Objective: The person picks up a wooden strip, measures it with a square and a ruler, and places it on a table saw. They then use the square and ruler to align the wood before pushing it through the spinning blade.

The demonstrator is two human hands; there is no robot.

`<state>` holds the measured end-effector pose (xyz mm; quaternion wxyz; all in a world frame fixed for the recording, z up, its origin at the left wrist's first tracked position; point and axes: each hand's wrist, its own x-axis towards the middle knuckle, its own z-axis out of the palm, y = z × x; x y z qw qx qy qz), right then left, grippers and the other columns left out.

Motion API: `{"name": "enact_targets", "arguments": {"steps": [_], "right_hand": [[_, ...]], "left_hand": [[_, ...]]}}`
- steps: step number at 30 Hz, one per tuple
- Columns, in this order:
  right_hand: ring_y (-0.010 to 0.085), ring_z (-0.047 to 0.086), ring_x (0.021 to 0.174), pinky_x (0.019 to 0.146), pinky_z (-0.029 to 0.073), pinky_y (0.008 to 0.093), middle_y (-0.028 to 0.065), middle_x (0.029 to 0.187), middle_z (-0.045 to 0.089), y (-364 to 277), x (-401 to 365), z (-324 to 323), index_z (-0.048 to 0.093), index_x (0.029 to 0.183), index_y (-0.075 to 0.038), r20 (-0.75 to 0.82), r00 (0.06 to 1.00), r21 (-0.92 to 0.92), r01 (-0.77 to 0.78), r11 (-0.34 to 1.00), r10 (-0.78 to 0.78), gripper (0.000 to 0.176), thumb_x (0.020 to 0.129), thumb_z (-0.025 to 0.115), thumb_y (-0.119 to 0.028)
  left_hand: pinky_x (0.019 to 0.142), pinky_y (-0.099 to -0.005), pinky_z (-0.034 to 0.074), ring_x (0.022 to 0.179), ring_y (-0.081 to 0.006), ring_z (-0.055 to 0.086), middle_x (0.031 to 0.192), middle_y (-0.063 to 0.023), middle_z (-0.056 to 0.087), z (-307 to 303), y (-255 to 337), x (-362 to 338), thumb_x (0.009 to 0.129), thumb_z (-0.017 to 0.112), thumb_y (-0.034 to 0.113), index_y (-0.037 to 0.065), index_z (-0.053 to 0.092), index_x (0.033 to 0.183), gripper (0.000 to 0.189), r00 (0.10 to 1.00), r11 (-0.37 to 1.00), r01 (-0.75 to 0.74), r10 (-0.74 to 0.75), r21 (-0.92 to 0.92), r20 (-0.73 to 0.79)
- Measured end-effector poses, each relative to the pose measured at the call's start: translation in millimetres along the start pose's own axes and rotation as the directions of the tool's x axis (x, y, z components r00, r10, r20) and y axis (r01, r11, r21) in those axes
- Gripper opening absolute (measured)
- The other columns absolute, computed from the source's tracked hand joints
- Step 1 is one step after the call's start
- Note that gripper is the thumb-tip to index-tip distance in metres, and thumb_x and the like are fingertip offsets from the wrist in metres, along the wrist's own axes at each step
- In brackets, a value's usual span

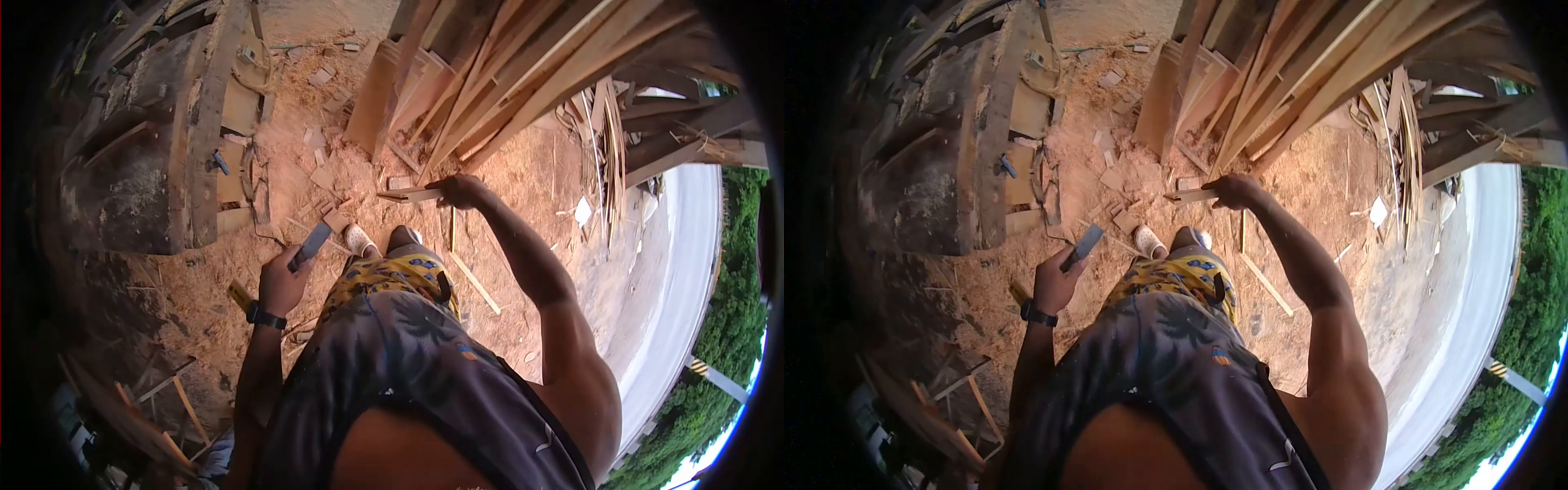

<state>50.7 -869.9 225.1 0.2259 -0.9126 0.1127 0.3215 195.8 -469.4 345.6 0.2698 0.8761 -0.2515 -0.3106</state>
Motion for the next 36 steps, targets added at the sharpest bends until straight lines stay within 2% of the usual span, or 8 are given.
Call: {"name": "enact_targets", "arguments": {"steps": [12, 15, 18, 21, 23, 26, 30, 36], "right_hand": [[0.0311, 0.067, 0.099, 0.090, 0.050, 0.0419, 0.0145, 0.115, 0.067, 223.9, 375.9, -14.8, 0.051, 0.138, -0.031, 0.044, 0.870, -0.417, 0.463, 0.782, -0.492, 0.059, 0.080, 0.060, -0.040], [0.0314, 0.067, 0.098, 0.083, 0.054, 0.0447, 0.0152, 0.112, 0.068, 218.6, 403.0, -47.9, 0.061, 0.127, -0.020, 0.390, 0.921, -0.611, 0.269, 0.744, -0.013, 0.058, 0.073, 0.071, -0.040], [0.0327, 0.065, 0.103, 0.090, 0.051, 0.0450, 0.0181, 0.113, 0.066, 235.7, 400.3, -49.9, 0.059, 0.129, -0.015, 0.345, 0.937, -0.528, 0.232, 0.817, -0.043, 0.074, 0.068, 0.078, -0.051], [0.0341, 0.061, 0.111, 0.098, 0.046, 0.0452, 0.0164, 0.120, 0.064, 211.2, 353.7, -83.0, 0.059, 0.127, -0.011, 0.071, 0.984, -0.460, 0.176, 0.870, -0.161, 0.063, 0.076, 0.072, -0.045], [0.0351, 0.064, 0.105, 0.084, 0.054, 0.0465, 0.0180, 0.114, 0.066, 193.4, 339.2, -90.4, 0.063, 0.117, -0.006, -0.284, 0.844, -0.170, -0.512, 0.842, 0.455, 0.043, 0.083, 0.065, -0.032], [0.0325, 0.061, 0.113, 0.088, 0.052, 0.0481, 0.0165, 0.124, 0.062, 185.5, 328.2, -73.8, 0.064, 0.117, -0.007, -0.556, 0.812, -0.587, -0.536, 0.607, 0.178, 0.044, 0.083, 0.066, -0.036], [0.0281, 0.065, 0.108, 0.088, 0.052, 0.0456, 0.0195, 0.117, 0.065, 93.3, 333.5, -91.6, 0.067, 0.108, -0.002, 0.304, 0.885, -0.491, -0.172, 0.854, 0.353, 0.045, 0.082, 0.064, -0.038], [0.0363, 0.066, 0.095, 0.082, 0.053, 0.0450, 0.0208, 0.098, 0.069, -150.7, 366.3, -114.2, 0.067, 0.112, -0.006, -0.044, 0.747, -0.029, 0.663, 0.748, -0.663, 0.049, 0.081, 0.068, -0.043]], "left_hand": [[0.074, -0.0447, 0.052, 0.081, -0.0344, 0.067, 0.086, -0.0200, 0.069, -10.3, -74.8, -7.5, 0.081, 0.065, 0.050, 0.003, 0.071, 0.095, 0.049, 0.825, 0.826, 0.561, -0.563, -0.063, -0.040], [0.081, -0.0460, 0.051, 0.089, -0.0366, 0.066, 0.093, -0.0225, 0.068, -10.1, -70.8, -8.2, 0.081, 0.063, 0.054, 0.004, 0.072, 0.097, 0.053, 0.736, 0.738, 0.674, -0.675, -0.029, -0.054], [0.082, -0.0467, 0.050, 0.088, -0.0377, 0.065, 0.090, -0.0222, 0.068, -8.6, -84.8, 0.0, 0.083, 0.059, 0.059, 0.004, 0.073, 0.091, 0.056, 0.724, 0.723, 0.689, -0.690, 0.041, 0.012], [0.080, -0.0468, 0.053, 0.087, -0.0397, 0.067, 0.088, -0.0239, 0.069, -18.4, -74.6, 16.2, 0.084, 0.055, 0.064, 0.001, 0.072, 0.088, 0.065, 0.651, 0.656, 0.749, -0.755, 0.098, 0.079], [0.079, -0.0467, 0.053, 0.088, -0.0396, 0.067, 0.088, -0.0239, 0.069, -17.7, -78.4, 22.3, 0.082, 0.055, 0.066, 0.000, 0.071, 0.086, 0.068, 0.638, 0.639, 0.769, -0.769, 0.014, 0.046], [0.079, -0.0465, 0.053, 0.088, -0.0392, 0.066, 0.087, -0.0234, 0.069, -28.5, -72.5, 36.1, 0.081, 0.056, 0.067, 0.001, 0.071, 0.085, 0.068, 0.648, 0.648, 0.760, -0.761, -0.058, -0.017], [0.077, -0.0457, 0.052, 0.086, -0.0383, 0.066, 0.086, -0.0220, 0.069, -49.3, -56.6, 55.5, 0.080, 0.057, 0.067, 0.003, 0.070, 0.085, 0.066, 0.597, 0.595, 0.790, -0.802, -0.147, -0.034], [0.076, -0.0463, 0.051, 0.086, -0.0381, 0.066, 0.086, -0.0214, 0.069, -62.0, -83.4, 67.4, 0.078, 0.059, 0.068, 0.004, 0.072, 0.088, 0.066, 0.619, 0.616, 0.746, -0.781, -0.253, -0.075]]}}
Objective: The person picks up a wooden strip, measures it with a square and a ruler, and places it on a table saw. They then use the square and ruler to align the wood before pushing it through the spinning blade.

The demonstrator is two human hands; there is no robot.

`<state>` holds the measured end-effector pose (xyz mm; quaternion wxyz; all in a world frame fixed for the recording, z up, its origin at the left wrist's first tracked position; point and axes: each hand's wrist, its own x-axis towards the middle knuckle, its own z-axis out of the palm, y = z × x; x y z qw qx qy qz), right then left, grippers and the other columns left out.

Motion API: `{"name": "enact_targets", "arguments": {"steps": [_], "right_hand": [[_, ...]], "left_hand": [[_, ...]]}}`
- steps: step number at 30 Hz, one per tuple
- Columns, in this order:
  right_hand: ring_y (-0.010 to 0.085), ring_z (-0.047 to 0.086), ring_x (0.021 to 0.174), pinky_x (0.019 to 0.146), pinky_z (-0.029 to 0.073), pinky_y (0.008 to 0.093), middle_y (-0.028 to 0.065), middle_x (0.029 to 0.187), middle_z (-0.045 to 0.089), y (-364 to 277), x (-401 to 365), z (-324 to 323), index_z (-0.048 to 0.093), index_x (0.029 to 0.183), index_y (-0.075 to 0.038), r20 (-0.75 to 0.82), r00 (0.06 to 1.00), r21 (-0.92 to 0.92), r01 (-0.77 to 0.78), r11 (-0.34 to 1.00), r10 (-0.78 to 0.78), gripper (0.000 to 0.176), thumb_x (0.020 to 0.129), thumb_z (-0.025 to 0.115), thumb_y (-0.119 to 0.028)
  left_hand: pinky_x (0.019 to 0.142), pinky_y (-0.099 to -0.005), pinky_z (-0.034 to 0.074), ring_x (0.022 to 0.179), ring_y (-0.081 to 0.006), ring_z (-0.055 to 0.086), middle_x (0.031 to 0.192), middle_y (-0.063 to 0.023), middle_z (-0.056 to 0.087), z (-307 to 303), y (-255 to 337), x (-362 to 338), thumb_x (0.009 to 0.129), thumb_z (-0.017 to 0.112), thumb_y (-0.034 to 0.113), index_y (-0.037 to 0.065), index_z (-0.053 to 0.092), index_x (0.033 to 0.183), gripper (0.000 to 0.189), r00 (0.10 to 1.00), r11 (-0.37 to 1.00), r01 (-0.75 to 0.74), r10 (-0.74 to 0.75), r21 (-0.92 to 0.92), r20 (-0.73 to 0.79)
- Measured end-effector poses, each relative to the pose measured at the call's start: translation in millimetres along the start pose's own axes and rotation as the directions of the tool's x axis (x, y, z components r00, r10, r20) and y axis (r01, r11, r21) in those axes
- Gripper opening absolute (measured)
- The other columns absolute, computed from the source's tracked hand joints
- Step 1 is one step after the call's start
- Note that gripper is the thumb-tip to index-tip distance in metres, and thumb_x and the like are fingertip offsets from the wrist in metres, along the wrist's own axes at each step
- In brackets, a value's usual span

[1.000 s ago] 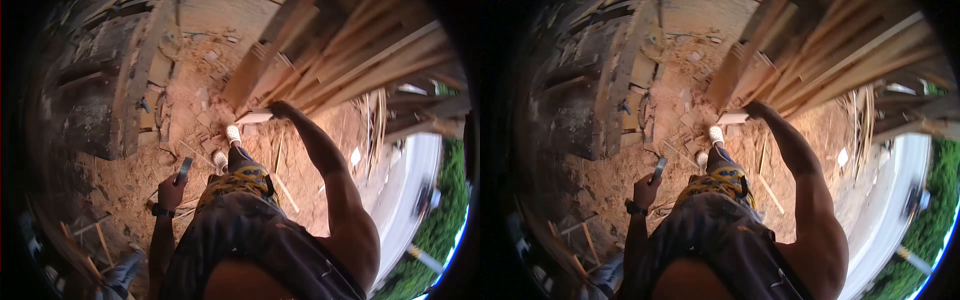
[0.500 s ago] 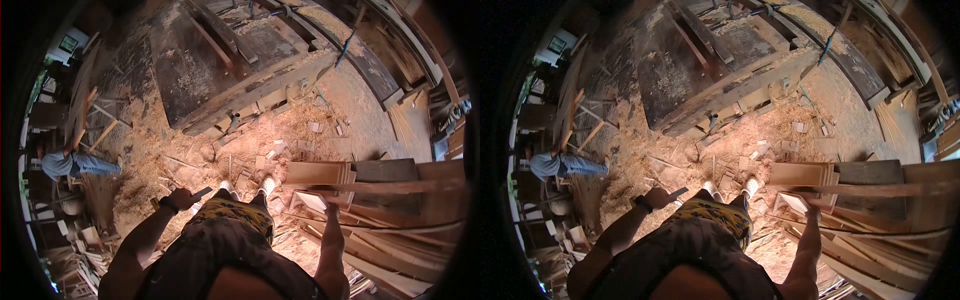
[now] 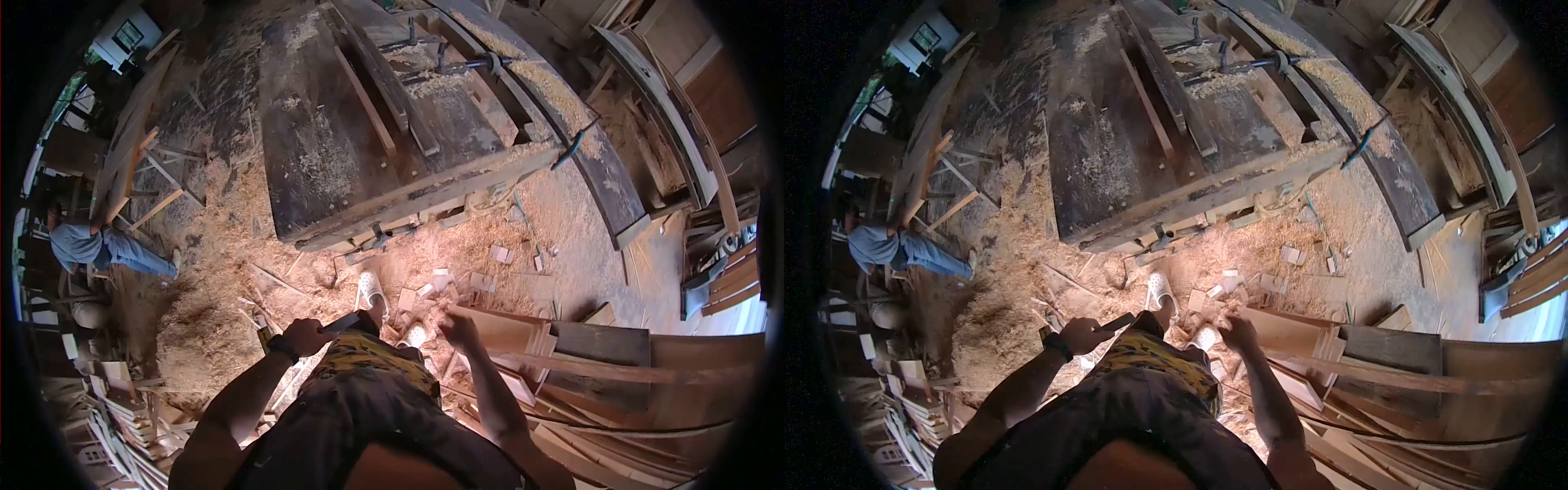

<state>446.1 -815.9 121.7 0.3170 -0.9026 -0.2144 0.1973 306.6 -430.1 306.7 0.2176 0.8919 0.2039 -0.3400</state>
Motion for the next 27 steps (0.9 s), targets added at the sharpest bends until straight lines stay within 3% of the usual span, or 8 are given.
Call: {"name": "enact_targets", "arguments": {"steps": [1, 8, 11, 13, 17, 20, 26, 27], "right_hand": [[0.0366, 0.067, 0.095, 0.082, 0.053, 0.0438, 0.0230, 0.102, 0.068, -44.4, 45.9, -24.6, 0.065, 0.117, -0.005, 0.149, 0.985, 0.028, -0.094, 0.995, 0.089, 0.050, 0.081, 0.070, -0.040], [0.0466, 0.058, 0.105, 0.086, 0.050, 0.0510, 0.0304, 0.123, 0.055, -223.2, 295.4, -84.8, 0.046, 0.135, -0.005, -0.512, 0.702, -0.201, 0.463, 0.863, -0.496, 0.056, 0.085, 0.064, -0.022], [0.0446, 0.059, 0.104, 0.085, 0.050, 0.0529, 0.0287, 0.118, 0.058, -249.1, 380.4, -89.1, 0.051, 0.127, -0.003, -0.469, 0.724, -0.341, 0.380, 0.860, -0.506, 0.048, 0.085, 0.062, -0.024], [0.0421, 0.060, 0.104, 0.084, 0.050, 0.0525, 0.0276, 0.115, 0.058, -257.8, 427.7, -89.9, 0.052, 0.121, -0.001, -0.164, 0.983, -0.258, -0.125, 0.958, 0.084, 0.044, 0.086, 0.059, -0.028], [0.0395, 0.060, 0.105, 0.083, 0.051, 0.0511, 0.0274, 0.116, 0.057, -241.8, 481.3, -50.4, 0.054, 0.118, -0.001, -0.089, 0.993, -0.350, -0.100, 0.932, 0.074, 0.041, 0.089, 0.056, -0.030], [0.0397, 0.065, 0.093, 0.077, 0.054, 0.0481, 0.0244, 0.110, 0.062, -254.3, 462.4, -32.8, 0.054, 0.121, -0.002, -0.261, 0.915, -0.432, 0.176, 0.885, -0.309, 0.051, 0.086, 0.060, -0.037], [0.0393, 0.062, 0.092, 0.070, 0.053, 0.0493, 0.0221, 0.102, 0.060, -303.9, 391.7, -13.1, 0.055, 0.108, -0.001, 0.256, 0.926, -0.347, 0.357, 0.867, -0.279, 0.040, 0.086, 0.062, -0.034], [0.0375, 0.061, 0.092, 0.070, 0.052, 0.0484, 0.0212, 0.100, 0.060, -302.4, 379.4, -3.9, 0.055, 0.106, -0.001, 0.187, 0.852, -0.330, 0.523, 0.786, -0.488, 0.038, 0.085, 0.064, -0.031]], "left_hand": [[0.076, -0.0464, 0.051, 0.085, -0.0383, 0.066, 0.086, -0.0214, 0.068, -1.9, -3.7, 5.8, 0.078, 0.059, 0.068, 0.004, 0.072, 0.088, 0.066, 1.000, 1.000, 0.006, -0.007, -0.012, -0.014], [0.071, -0.0447, 0.053, 0.080, -0.0379, 0.068, 0.078, -0.0230, 0.068, -41.6, -36.8, 39.8, 0.077, 0.068, 0.060, 0.001, 0.068, 0.084, 0.060, 0.987, 0.966, -0.017, -0.026, -0.258, -0.160], [0.066, -0.0446, 0.053, 0.075, -0.0378, 0.068, 0.072, -0.0205, 0.066, -64.0, -63.9, 61.2, 0.081, 0.070, 0.052, 0.002, 0.066, 0.079, 0.051, 0.945, 0.928, -0.060, -0.065, -0.367, -0.319], [0.063, -0.0438, 0.052, 0.073, -0.0369, 0.067, 0.071, -0.0180, 0.066, -79.2, -85.2, 72.1, 0.083, 0.071, 0.047, 0.002, 0.064, 0.079, 0.046, 0.909, 0.895, -0.119, -0.076, -0.430, -0.410], [0.063, -0.0415, 0.052, 0.073, -0.0338, 0.068, 0.073, -0.0176, 0.067, -126.1, -117.8, 90.8, 0.085, 0.070, 0.043, 0.002, 0.066, 0.089, 0.041, 0.861, 0.850, -0.099, -0.188, -0.518, -0.472], [0.059, -0.0378, 0.050, 0.068, -0.0279, 0.068, 0.073, -0.0155, 0.067, -179.0, -112.8, 98.5, 0.088, 0.068, 0.041, 0.003, 0.067, 0.094, 0.039, 0.836, 0.839, -0.049, -0.263, -0.541, -0.482], [0.057, -0.0313, 0.047, 0.060, -0.0139, 0.059, 0.068, -0.0087, 0.064, -257.5, -92.0, 142.9, 0.090, 0.068, 0.029, 0.001, 0.066, 0.098, 0.030, 0.780, 0.822, -0.254, -0.137, -0.510, -0.610], [0.057, -0.0309, 0.048, 0.060, -0.0137, 0.059, 0.068, -0.0084, 0.064, -269.2, -85.5, 150.9, 0.090, 0.068, 0.028, 0.001, 0.066, 0.101, 0.030, 0.744, 0.822, -0.321, -0.088, -0.470, -0.663]]}}
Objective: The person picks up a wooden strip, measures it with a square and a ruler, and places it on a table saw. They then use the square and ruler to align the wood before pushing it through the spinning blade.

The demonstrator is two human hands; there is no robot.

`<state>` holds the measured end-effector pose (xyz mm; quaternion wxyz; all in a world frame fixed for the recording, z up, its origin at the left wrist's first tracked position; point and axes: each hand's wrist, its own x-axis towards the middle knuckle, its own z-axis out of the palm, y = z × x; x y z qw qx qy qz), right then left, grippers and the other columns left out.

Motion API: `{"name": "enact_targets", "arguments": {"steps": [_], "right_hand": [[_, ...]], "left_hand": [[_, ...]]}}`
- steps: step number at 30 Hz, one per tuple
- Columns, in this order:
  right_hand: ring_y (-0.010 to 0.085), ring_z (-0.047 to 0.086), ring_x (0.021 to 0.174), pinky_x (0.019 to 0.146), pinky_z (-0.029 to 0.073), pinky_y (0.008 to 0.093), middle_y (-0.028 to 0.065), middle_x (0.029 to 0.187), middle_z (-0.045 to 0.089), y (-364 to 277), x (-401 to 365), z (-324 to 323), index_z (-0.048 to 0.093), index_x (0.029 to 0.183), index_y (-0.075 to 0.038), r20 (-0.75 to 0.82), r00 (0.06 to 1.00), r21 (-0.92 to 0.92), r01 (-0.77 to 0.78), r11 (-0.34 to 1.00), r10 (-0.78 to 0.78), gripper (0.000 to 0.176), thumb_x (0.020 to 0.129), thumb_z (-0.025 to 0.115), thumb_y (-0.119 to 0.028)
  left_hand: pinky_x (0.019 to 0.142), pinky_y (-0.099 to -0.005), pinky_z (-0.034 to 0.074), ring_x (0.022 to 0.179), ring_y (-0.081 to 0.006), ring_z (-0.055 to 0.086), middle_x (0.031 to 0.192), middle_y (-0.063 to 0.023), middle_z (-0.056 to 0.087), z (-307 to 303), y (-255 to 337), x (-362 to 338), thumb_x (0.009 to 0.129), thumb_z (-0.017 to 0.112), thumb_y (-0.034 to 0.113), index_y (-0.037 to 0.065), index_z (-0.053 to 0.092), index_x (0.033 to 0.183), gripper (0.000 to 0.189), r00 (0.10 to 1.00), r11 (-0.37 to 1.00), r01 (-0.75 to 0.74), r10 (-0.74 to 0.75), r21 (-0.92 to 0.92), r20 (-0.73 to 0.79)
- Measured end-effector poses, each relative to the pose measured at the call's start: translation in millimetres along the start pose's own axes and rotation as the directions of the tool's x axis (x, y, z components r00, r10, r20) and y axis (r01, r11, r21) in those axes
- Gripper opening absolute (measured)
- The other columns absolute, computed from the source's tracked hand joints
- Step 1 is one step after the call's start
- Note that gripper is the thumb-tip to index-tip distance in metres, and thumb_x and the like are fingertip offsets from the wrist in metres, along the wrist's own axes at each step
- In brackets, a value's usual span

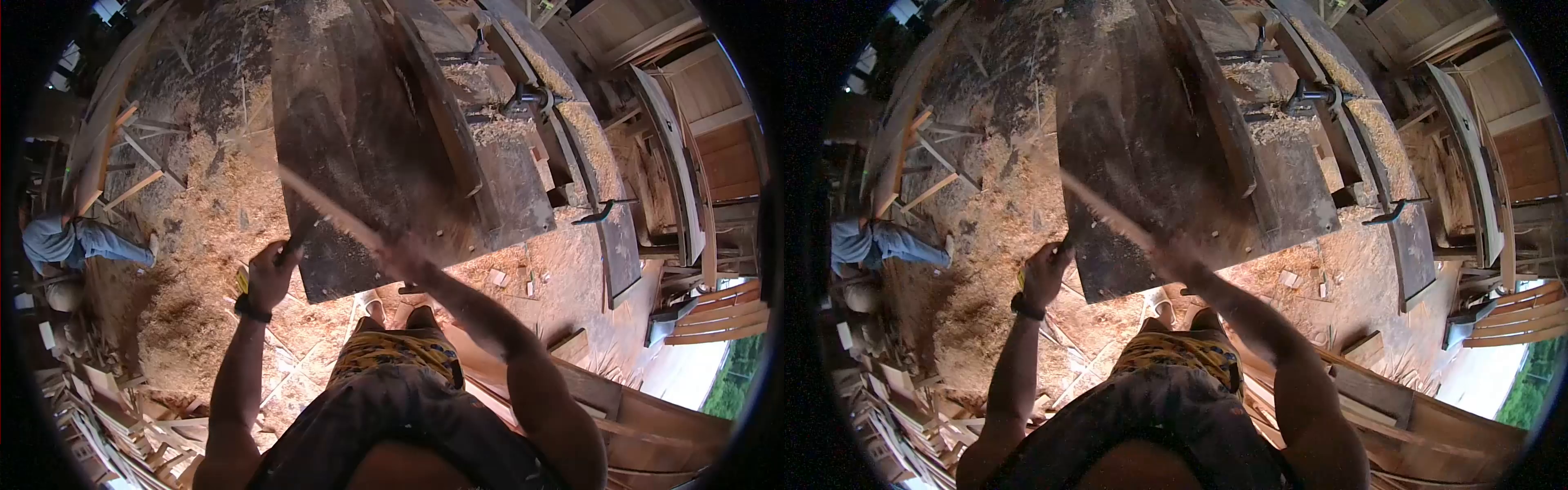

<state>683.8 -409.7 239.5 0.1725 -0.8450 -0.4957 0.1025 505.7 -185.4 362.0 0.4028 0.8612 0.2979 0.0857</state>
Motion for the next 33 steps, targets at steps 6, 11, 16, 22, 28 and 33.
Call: {"name": "enact_targets", "arguments": {"steps": [6, 11, 16, 22, 28, 33], "right_hand": [[0.0351, 0.059, 0.095, 0.074, 0.050, 0.0501, 0.0169, 0.102, 0.057, -10.4, -33.5, -2.6, 0.057, 0.108, -0.002, -0.036, 0.984, 0.185, 0.179, 0.966, -0.176, 0.037, 0.084, 0.065, -0.028], [0.0329, 0.060, 0.099, 0.073, 0.052, 0.0468, 0.0140, 0.109, 0.056, 35.8, -53.2, -19.4, 0.057, 0.112, -0.004, -0.148, 0.966, 0.088, 0.228, 0.970, -0.213, 0.037, 0.086, 0.062, -0.030], [0.0345, 0.058, 0.100, 0.078, 0.053, 0.0443, 0.0158, 0.115, 0.055, 92.4, -52.0, -55.8, 0.052, 0.123, -0.006, 0.058, 0.993, 0.139, 0.090, 0.986, -0.099, 0.051, 0.083, 0.069, -0.032], [0.0324, 0.063, 0.093, 0.081, 0.053, 0.0415, 0.0160, 0.107, 0.062, 118.9, -46.5, -116.5, 0.060, 0.117, -0.006, -0.188, 0.972, 0.228, 0.184, 0.956, -0.142, 0.046, 0.081, 0.072, -0.032], [0.0227, 0.068, 0.085, 0.071, 0.055, 0.0357, 0.0120, 0.095, 0.069, 204.6, -18.8, -193.4, 0.067, 0.106, -0.006, -0.409, 0.900, 0.252, -0.045, 0.967, 0.149, 0.027, 0.081, 0.075, -0.013], [0.0266, 0.060, 0.109, 0.090, 0.049, 0.0388, 0.0171, 0.125, 0.059, 342.4, 53.9, -224.9, 0.049, 0.137, -0.008, -0.378, 0.827, 0.234, -0.350, 0.907, 0.417, 0.062, 0.084, 0.074, -0.027]], "left_hand": [[0.067, -0.0323, 0.051, 0.073, -0.0193, 0.065, 0.081, -0.0145, 0.068, 40.9, 39.9, 85.9, 0.089, 0.069, 0.030, 0.002, 0.063, 0.119, 0.042, 0.966, 0.968, -0.250, 0.250, 0.012, -0.058], [0.077, -0.0398, 0.052, 0.083, -0.0319, 0.067, 0.092, -0.0178, 0.070, 94.5, 61.4, 164.2, 0.084, 0.071, 0.034, 0.007, 0.066, 0.118, 0.043, 0.971, 0.953, -0.217, 0.232, 0.211, -0.050], [0.081, -0.0424, 0.051, 0.086, -0.0336, 0.066, 0.094, -0.0175, 0.069, 167.6, 30.6, 251.3, 0.080, 0.073, 0.038, 0.013, 0.067, 0.117, 0.045, 0.942, 0.955, -0.220, 0.261, 0.200, -0.211], [0.098, -0.0537, 0.041, 0.115, -0.0366, 0.056, 0.119, -0.0181, 0.063, 211.5, 42.0, 299.2, 0.076, 0.074, 0.052, 0.026, 0.066, 0.120, 0.052, 0.882, 0.864, -0.158, 0.341, 0.478, -0.325], [0.085, -0.0528, 0.039, 0.107, -0.0309, 0.055, 0.101, -0.0067, 0.062, 236.1, 29.7, 331.2, 0.066, 0.081, 0.045, 0.029, 0.070, 0.104, 0.042, 0.733, 0.815, -0.263, 0.517, 0.516, -0.442], [0.088, -0.0510, 0.036, 0.109, -0.0288, 0.054, 0.101, -0.0050, 0.063, 243.3, 22.0, 336.8, 0.067, 0.080, 0.046, 0.030, 0.070, 0.105, 0.043, 0.708, 0.781, -0.361, 0.585, 0.510, -0.394]]}}
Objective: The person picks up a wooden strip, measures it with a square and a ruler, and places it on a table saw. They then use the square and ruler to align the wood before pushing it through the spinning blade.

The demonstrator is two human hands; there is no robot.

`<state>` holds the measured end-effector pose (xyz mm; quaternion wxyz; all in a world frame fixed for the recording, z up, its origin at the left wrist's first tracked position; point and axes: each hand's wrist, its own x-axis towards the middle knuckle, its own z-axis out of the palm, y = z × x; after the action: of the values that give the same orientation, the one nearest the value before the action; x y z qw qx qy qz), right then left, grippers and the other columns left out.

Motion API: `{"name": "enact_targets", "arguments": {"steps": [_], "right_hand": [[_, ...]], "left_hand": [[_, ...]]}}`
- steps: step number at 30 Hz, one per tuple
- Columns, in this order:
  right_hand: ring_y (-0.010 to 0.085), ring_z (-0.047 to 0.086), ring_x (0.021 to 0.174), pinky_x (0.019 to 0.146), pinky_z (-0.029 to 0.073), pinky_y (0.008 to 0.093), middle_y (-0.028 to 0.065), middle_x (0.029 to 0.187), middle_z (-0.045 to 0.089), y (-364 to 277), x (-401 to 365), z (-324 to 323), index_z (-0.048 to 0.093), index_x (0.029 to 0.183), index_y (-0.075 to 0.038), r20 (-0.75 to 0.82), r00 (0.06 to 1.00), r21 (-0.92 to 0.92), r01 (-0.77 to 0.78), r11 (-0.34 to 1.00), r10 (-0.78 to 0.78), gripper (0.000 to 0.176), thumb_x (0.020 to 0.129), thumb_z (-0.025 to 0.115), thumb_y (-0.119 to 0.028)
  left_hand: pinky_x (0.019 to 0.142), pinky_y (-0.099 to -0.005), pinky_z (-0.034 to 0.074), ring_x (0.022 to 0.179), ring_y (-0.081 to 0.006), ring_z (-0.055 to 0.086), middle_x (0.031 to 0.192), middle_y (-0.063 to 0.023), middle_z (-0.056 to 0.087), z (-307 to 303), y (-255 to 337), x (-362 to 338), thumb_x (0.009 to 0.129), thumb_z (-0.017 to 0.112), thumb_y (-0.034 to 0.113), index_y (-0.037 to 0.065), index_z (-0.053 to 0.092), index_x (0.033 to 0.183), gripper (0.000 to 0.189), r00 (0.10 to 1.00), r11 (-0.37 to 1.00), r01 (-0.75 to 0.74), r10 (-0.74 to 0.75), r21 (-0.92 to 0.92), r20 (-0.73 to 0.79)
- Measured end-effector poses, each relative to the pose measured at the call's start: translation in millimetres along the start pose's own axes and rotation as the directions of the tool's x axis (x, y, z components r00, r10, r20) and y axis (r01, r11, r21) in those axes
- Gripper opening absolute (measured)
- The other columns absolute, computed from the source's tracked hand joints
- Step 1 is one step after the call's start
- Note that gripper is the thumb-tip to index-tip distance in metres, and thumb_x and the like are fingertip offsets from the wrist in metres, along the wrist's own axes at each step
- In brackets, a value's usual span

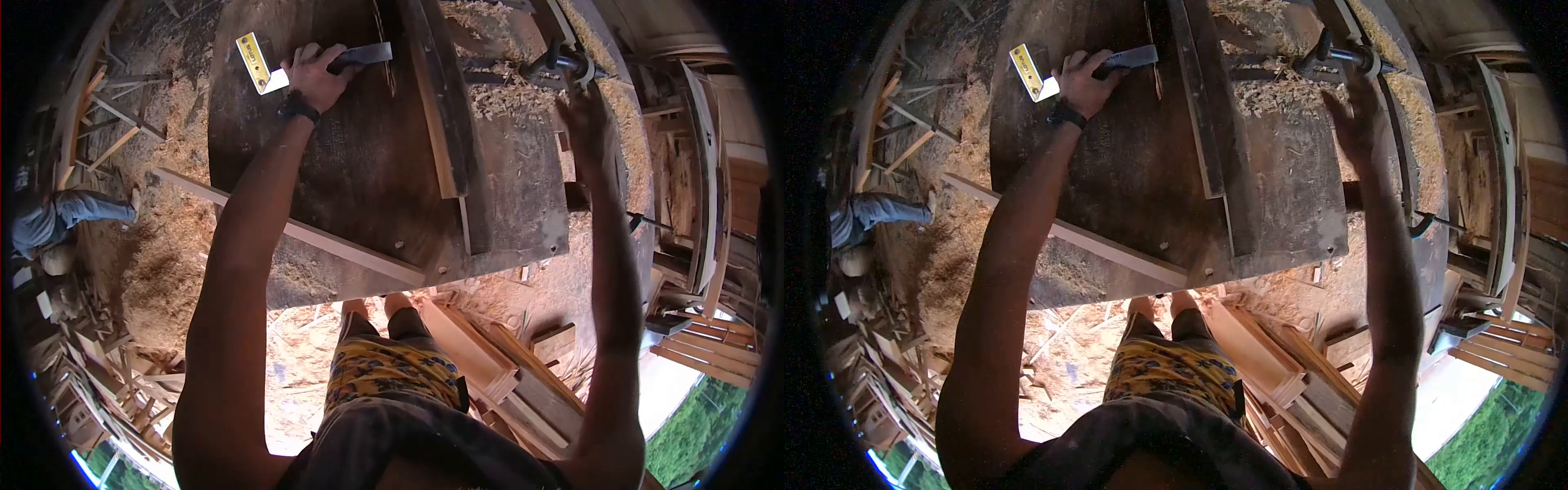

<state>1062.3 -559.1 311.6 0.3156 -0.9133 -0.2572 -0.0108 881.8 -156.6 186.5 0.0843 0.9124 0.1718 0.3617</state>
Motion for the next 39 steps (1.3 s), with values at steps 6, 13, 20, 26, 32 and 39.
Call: {"name": "enact_targets", "arguments": {"steps": [6, 13, 20, 26, 32, 39], "right_hand": [[0.0233, 0.053, 0.118, 0.102, 0.037, 0.0380, 0.0086, 0.127, 0.058, 43.8, 112.2, 57.6, 0.057, 0.126, -0.007, 0.251, 0.915, 0.381, -0.394, 0.836, 0.316, 0.054, 0.084, 0.071, -0.038], [0.0217, 0.053, 0.110, 0.095, 0.039, 0.0449, 0.0071, 0.113, 0.060, 70.6, 150.5, 86.1, 0.064, 0.112, -0.009, 0.337, 0.845, 0.404, -0.527, 0.747, 0.414, 0.036, 0.084, 0.069, -0.032], [0.0199, 0.062, 0.098, 0.082, 0.049, 0.0413, 0.0053, 0.106, 0.066, 75.2, 149.2, 68.1, 0.068, 0.102, -0.009, 0.382, 0.923, 0.176, -0.123, 0.977, 0.048, 0.023, 0.083, 0.070, -0.023], [0.0138, 0.063, 0.094, 0.080, 0.049, 0.0380, -0.0010, 0.102, 0.070, 80.8, 163.5, 56.0, 0.067, 0.107, -0.012, 0.509, 0.861, 0.150, -0.086, 0.985, -0.003, 0.030, 0.082, 0.068, -0.029], [0.0144, 0.064, 0.091, 0.075, 0.052, 0.0332, 0.0028, 0.100, 0.070, 48.3, 161.7, 35.4, 0.061, 0.115, -0.005, 0.617, 0.781, 0.114, 0.028, 0.993, -0.093, 0.038, 0.079, 0.067, -0.014], [0.0287, 0.067, 0.093, 0.080, 0.053, 0.0395, 0.0151, 0.100, 0.069, 47.2, 170.7, 24.1, 0.054, 0.126, -0.009, 0.591, 0.743, -0.381, 0.601, 0.703, -0.315, 0.055, 0.074, 0.065, 0.004]], "left_hand": [[0.094, -0.0542, 0.034, 0.116, -0.0290, 0.052, 0.109, -0.0048, 0.063, 2.5, 0.3, 0.5, 0.070, 0.078, 0.050, 0.028, 0.069, 0.108, 0.045, 0.999, 0.997, 0.019, -0.023, 0.071, 0.049], [0.093, -0.0591, 0.033, 0.116, -0.0300, 0.051, 0.112, -0.0052, 0.062, 4.3, -3.6, 0.1, 0.072, 0.076, 0.052, 0.028, 0.069, 0.108, 0.044, 0.996, 0.999, 0.031, -0.034, 0.039, 0.076], [0.088, -0.0556, 0.035, 0.112, -0.0291, 0.054, 0.110, -0.0042, 0.062, 5.3, -4.8, -0.1, 0.073, 0.076, 0.052, 0.029, 0.069, 0.109, 0.044, 0.999, 0.995, -0.028, 0.026, 0.096, 0.024], [0.088, -0.0518, 0.034, 0.108, -0.0261, 0.054, 0.104, -0.0032, 0.061, -0.3, -0.4, 3.5, 0.073, 0.076, 0.050, 0.030, 0.069, 0.110, 0.042, 0.995, 0.990, -0.030, 0.017, 0.139, 0.096], [0.091, -0.0504, 0.033, 0.109, -0.0239, 0.053, 0.103, -0.0024, 0.061, 0.2, -0.2, 2.7, 0.074, 0.076, 0.049, 0.031, 0.070, 0.112, 0.043, 0.996, 0.986, -0.060, 0.048, 0.154, 0.079], [0.093, -0.0522, 0.033, 0.111, -0.0246, 0.052, 0.105, -0.0034, 0.061, 1.5, -0.1, 2.0, 0.076, 0.073, 0.051, 0.029, 0.069, 0.113, 0.044, 0.995, 0.984, -0.034, 0.018, 0.175, 0.096]]}}
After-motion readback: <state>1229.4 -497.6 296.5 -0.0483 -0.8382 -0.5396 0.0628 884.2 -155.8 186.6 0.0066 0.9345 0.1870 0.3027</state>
